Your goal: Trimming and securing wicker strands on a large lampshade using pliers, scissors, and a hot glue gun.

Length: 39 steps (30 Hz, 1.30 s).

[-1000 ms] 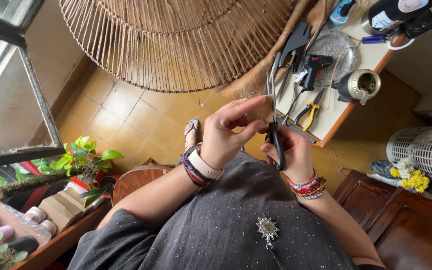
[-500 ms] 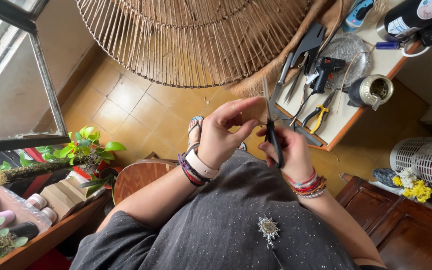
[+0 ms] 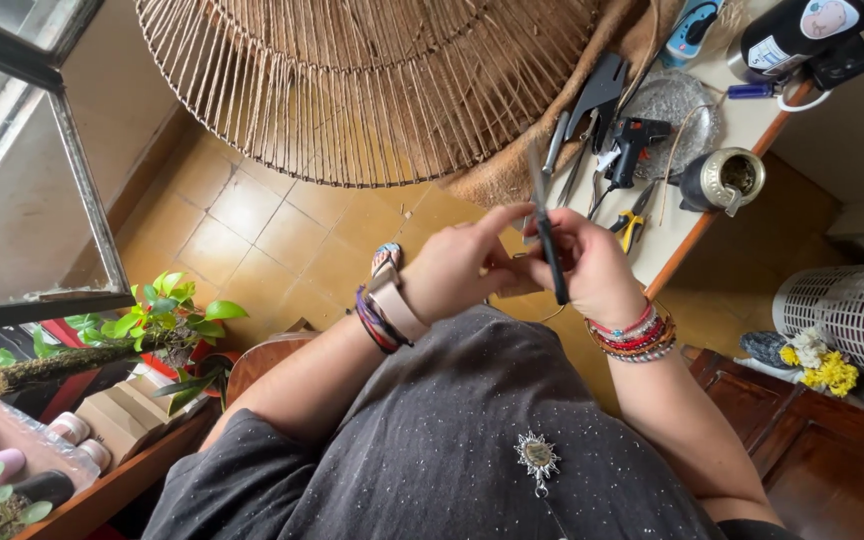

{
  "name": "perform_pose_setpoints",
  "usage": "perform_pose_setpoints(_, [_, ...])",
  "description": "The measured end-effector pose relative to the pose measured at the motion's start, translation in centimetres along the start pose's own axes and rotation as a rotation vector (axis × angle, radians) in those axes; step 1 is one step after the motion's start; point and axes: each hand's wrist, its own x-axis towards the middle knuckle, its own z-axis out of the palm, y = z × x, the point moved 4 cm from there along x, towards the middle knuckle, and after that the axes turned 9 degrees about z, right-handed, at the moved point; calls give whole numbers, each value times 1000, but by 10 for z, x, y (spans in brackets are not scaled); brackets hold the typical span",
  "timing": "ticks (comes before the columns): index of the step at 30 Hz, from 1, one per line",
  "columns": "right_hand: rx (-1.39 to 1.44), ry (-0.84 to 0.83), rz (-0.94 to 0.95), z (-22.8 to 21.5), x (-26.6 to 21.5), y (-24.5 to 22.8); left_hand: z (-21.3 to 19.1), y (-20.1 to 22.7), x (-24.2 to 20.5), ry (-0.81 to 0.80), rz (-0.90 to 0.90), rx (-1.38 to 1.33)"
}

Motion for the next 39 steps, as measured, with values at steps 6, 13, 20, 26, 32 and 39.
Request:
perform_pose_setpoints(6, [192, 278, -181, -4, -13, -1, -34, 1, 6, 376, 56, -169])
perform_pose_setpoints(13, [228, 587, -325, 2, -29, -11, 5, 15, 4, 653, 122, -654])
perform_pose_setpoints(20, [193, 632, -373, 0, -35, 1, 3, 33, 6, 658, 72, -758])
perform_pose_setpoints(26, [163, 639, -372, -5, -41, 1, 0, 38, 5, 560, 99, -660])
perform_pose_setpoints(32, [149, 631, -393, -7, -41, 3, 4, 34, 9, 540, 90, -705])
perform_pose_setpoints(39, [176, 501, -329, 0, -52, -11, -13, 37, 12, 526, 104, -588])
